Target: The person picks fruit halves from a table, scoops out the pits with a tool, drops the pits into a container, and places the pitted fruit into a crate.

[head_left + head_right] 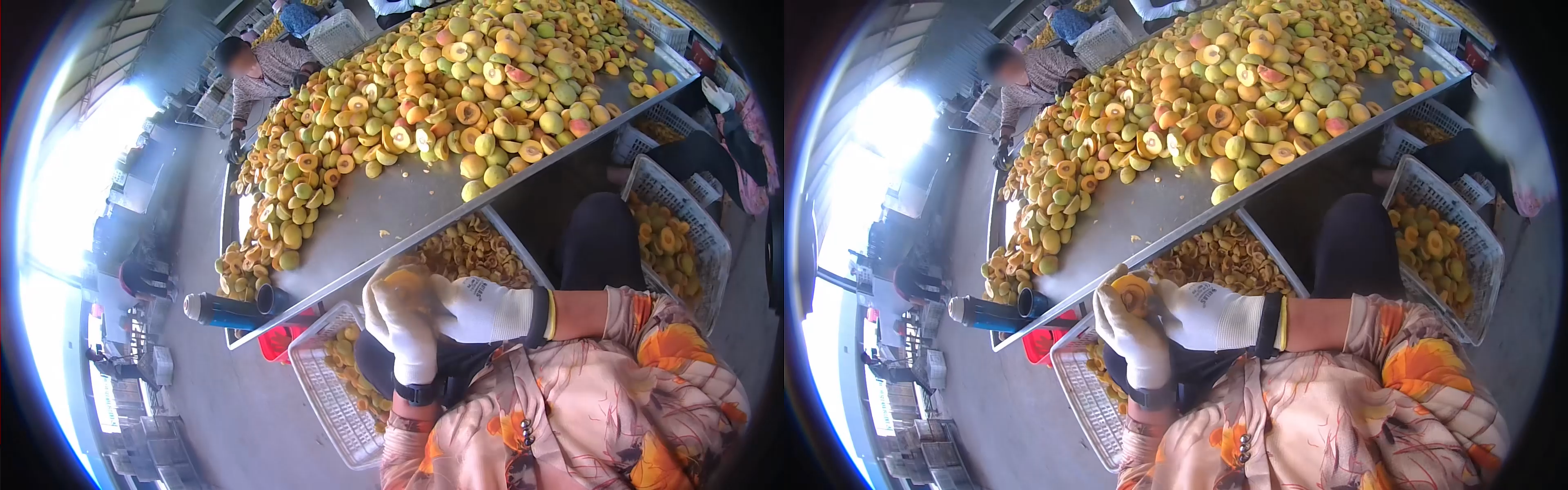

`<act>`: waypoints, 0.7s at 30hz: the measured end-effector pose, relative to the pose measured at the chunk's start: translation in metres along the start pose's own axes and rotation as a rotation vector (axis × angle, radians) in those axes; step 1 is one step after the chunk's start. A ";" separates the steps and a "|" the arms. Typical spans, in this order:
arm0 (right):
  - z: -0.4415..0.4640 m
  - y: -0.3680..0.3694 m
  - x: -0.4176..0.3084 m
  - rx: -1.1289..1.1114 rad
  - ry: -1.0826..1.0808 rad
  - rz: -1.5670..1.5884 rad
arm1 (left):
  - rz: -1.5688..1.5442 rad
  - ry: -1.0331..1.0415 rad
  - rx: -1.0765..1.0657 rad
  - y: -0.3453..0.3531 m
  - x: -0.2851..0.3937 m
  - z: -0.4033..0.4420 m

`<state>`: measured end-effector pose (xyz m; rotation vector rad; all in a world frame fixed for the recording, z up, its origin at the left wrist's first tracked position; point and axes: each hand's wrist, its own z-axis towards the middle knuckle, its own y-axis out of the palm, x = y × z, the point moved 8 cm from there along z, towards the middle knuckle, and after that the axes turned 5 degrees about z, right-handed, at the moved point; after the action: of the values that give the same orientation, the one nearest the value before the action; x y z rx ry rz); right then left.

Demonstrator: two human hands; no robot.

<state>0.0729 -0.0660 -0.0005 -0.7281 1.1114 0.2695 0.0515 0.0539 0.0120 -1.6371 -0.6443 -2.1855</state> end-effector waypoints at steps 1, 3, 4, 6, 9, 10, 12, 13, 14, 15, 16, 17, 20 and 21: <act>-0.003 0.004 0.001 -0.016 0.008 -0.008 | 0.027 0.043 0.022 -0.001 0.004 -0.003; -0.005 0.005 -0.009 -0.008 -0.117 0.087 | 0.033 0.049 0.062 -0.002 0.010 -0.007; -0.007 0.006 -0.012 -0.004 -0.176 0.136 | 0.037 0.047 0.083 -0.003 0.012 -0.010; -0.008 0.014 -0.008 -0.034 -0.192 0.165 | 0.068 0.043 0.045 -0.007 0.013 -0.010; -0.003 0.025 -0.003 -0.079 -0.220 0.212 | 0.116 0.081 0.027 -0.009 0.016 -0.010; -0.003 0.025 -0.005 -0.077 -0.264 0.247 | 0.132 0.100 0.028 -0.009 0.017 -0.010; -0.002 0.019 -0.017 -0.057 -0.390 0.328 | 0.131 0.088 0.009 -0.011 0.013 -0.005; -0.001 0.020 -0.013 -0.124 -0.320 0.393 | 0.128 0.080 0.001 -0.011 0.012 -0.002; 0.000 0.020 -0.011 -0.185 -0.246 0.454 | 0.118 0.064 -0.039 -0.008 0.013 0.000; -0.004 0.021 -0.008 -0.332 -0.016 0.532 | 0.111 0.044 -0.076 -0.006 0.016 0.001; -0.009 0.023 -0.008 -0.432 0.126 0.613 | 0.102 0.027 -0.111 -0.003 0.017 0.003; -0.015 0.024 -0.009 -0.519 0.279 0.680 | 0.081 0.035 -0.142 -0.001 0.016 0.005; -0.021 0.026 -0.015 -0.654 0.452 0.951 | 0.031 0.045 -0.197 0.006 0.014 0.008; -0.022 0.028 -0.014 -0.704 0.494 1.070 | 0.023 0.035 -0.191 0.009 0.014 0.008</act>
<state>0.0358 -0.0579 -0.0044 -0.7600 1.8478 1.5060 0.0589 0.0506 0.0289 -1.6836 -0.4150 -2.3148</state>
